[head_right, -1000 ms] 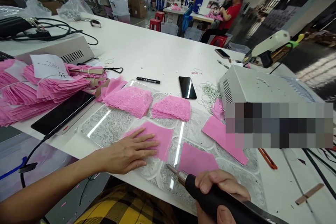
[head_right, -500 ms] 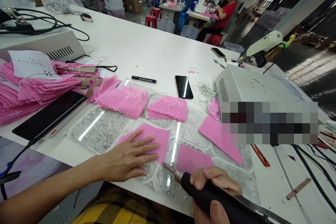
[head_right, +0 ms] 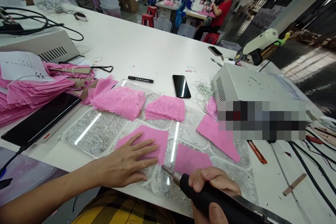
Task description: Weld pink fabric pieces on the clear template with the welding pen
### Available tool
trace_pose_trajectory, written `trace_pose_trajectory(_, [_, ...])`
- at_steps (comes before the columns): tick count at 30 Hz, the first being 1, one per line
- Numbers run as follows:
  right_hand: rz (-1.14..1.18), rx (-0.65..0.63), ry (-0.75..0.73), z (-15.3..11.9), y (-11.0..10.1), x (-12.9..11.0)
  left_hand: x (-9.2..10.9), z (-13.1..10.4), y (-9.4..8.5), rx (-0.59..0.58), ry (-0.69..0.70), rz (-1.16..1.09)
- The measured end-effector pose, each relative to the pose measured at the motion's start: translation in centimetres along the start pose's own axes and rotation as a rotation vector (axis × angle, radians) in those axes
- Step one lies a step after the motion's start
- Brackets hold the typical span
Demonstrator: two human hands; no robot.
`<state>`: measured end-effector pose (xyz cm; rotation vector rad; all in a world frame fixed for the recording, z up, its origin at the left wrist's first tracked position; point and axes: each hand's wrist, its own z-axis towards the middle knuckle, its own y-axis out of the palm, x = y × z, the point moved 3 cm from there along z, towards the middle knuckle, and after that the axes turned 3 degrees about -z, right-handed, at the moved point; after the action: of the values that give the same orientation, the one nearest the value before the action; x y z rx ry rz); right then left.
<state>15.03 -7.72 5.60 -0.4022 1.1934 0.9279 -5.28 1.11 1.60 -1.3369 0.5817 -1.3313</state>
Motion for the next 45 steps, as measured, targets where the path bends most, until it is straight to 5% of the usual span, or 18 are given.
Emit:
trace_pose_trajectory(20, [0.133, -0.106, -0.085, 0.0, 0.5, 0.5, 0.3, 0.9, 0.8, -0.004, 0.010, -0.014])
trace_pose_trajectory(45, [0.063, -0.061, -0.052, -0.5, 0.1, 0.1, 0.2, 1.7, 0.6, -0.112, 0.009, 0.009])
